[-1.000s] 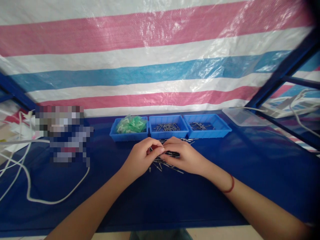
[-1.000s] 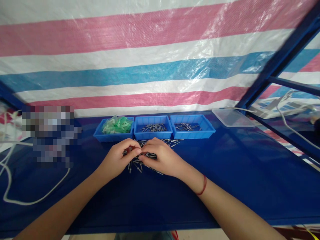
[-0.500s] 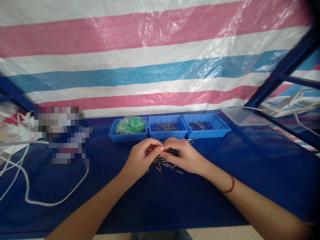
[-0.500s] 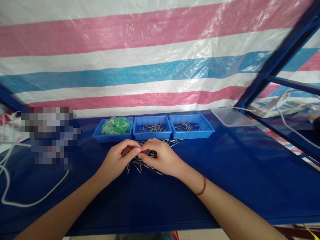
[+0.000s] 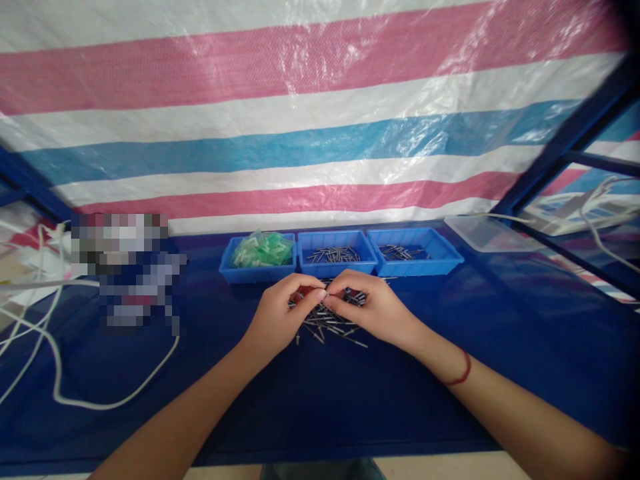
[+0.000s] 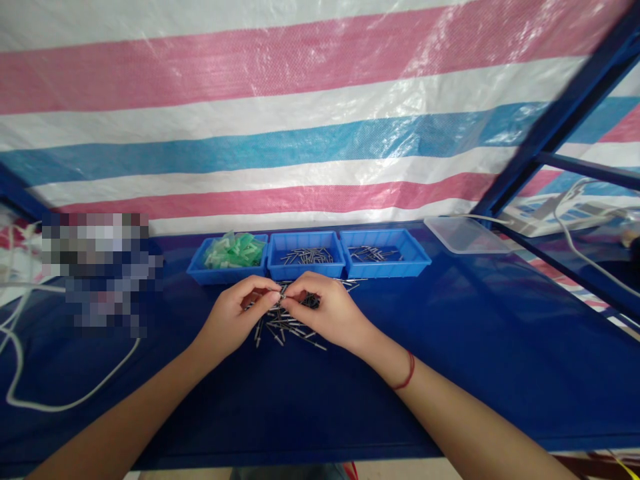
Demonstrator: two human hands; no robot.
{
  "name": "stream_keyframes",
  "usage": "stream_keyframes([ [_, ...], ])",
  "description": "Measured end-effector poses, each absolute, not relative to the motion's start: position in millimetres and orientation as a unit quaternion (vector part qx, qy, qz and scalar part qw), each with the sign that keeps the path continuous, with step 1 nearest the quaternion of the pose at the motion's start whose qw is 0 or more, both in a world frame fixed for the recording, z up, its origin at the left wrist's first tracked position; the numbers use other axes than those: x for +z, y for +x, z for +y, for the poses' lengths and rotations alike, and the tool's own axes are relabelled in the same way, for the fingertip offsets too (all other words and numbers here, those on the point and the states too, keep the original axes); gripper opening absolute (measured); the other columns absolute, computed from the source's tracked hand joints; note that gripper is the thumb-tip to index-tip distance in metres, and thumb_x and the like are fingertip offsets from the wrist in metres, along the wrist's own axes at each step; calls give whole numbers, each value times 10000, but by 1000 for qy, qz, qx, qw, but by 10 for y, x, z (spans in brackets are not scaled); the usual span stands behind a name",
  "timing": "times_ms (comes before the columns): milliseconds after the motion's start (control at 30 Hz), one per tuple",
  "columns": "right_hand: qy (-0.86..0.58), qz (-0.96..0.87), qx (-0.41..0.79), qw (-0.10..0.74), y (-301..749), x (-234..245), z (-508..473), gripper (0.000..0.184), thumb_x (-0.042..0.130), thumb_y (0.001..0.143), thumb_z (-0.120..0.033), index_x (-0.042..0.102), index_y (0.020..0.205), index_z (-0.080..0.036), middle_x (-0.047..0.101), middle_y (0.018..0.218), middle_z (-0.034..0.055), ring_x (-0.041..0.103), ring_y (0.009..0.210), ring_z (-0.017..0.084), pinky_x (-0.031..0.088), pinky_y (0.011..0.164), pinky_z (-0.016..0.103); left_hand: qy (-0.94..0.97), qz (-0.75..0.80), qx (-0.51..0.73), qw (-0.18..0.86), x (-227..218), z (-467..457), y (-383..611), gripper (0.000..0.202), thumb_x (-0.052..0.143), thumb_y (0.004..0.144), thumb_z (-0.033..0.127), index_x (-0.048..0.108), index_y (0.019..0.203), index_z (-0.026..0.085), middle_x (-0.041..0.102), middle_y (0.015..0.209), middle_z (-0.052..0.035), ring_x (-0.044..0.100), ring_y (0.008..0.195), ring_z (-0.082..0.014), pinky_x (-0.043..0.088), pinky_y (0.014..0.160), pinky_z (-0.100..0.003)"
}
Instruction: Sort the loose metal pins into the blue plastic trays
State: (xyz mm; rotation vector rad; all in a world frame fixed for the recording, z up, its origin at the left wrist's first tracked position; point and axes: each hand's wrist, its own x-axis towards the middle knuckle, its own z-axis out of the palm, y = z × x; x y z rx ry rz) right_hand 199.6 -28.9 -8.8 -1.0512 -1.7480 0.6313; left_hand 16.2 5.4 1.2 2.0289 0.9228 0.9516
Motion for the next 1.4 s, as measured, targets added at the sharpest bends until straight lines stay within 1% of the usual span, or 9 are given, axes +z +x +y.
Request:
stream_keyframes([
  [533, -463, -693, 234, 501, 2020, -40, -294, 97, 660, 800, -285, 641, 777, -193, 642, 761, 21, 560, 680, 136, 435, 602, 272, 797, 360, 353, 332, -10, 111, 149, 120, 574, 871, 274, 640, 916, 185, 657, 890, -24, 626, 815, -143, 483, 720, -236],
  [733, -453, -705, 216, 501, 2024, -15, -294, 136, 607, 843, -305, 631, 772, -191, 642, 766, 21, 560, 684, 133, 436, 607, 271, 841, 355, 302, 276, 28, 109, 135, 139, 556, 880, 303, 613, 937, 190, 628, 891, -16, 594, 767, -132, 450, 680, -225],
  [833, -487, -694, 152, 507, 2178, 28, -227, 154, 573, 861, -311, 631, 780, -192, 652, 773, 28, 570, 691, 143, 439, 615, 280, 875, 370, 220, 220, 122, 107, 81, 222, 563, 871, 365, 595, 1027, 210, 631, 875, -6, 587, 760, -148, 420, 672, -240],
  [933, -558, -653, 9, 513, 2494, 74, -129, 136, 565, 851, -297, 640, 803, -195, 657, 776, 40, 585, 715, 168, 446, 662, 303, 902, 378, 134, 160, 240, 109, -4, 243, 518, 884, 420, 604, 828, 200, 613, 775, 0, 569, 706, -156, 373, 629, -247],
  [1033, -644, -599, -141, 454, 2847, 63, -46, 150, 552, 833, -273, 664, 833, -172, 655, 791, 71, 589, 742, 202, 438, 718, 342, 904, 397, 79, 138, 323, 107, -100, 341, 517, 859, 490, 583, 703, 194, 606, 701, -1, 549, 633, -154, 317, 558, -244],
  [1133, -717, -577, -182, 346, 3052, -13, 3, 198, 547, 816, -281, 689, 895, -167, 673, 864, 102, 592, 808, 258, 416, 698, 370, 899, 404, 15, 167, 343, 93, -171, 346, 602, 774, 533, 601, 684, 199, 615, 664, 3, 543, 578, -152, 276, 507, -244],
  [1200, -735, -577, -181, 308, 3065, -65, 18, 236, 543, 815, -300, 694, 943, -172, 682, 917, 114, 590, 850, 285, 407, 684, 373, 894, 408, -17, 185, 326, 76, -183, 306, 655, 731, 503, 618, 693, 202, 621, 653, 5, 548, 560, -153, 269, 492, -244],
  [1267, -730, -588, -176, 300, 3002, -92, 20, 248, 537, 822, -317, 696, 951, -177, 687, 932, 112, 589, 866, 291, 402, 688, 373, 893, 409, -30, 186, 300, 59, -166, 243, 662, 741, 434, 621, 687, 200, 622, 647, 2, 556, 561, -154, 278, 495, -242],
  [1400, -680, -641, -153, 320, 2778, -69, -18, 221, 535, 845, -321, 698, 920, -191, 694, 928, 92, 586, 887, 276, 395, 748, 381, 901, 396, -36, 170, 269, 38, -93, 177, 567, 813, 294, 619, 680, 190, 633, 664, -19, 574, 591, -162, 317, 530, -243],
])
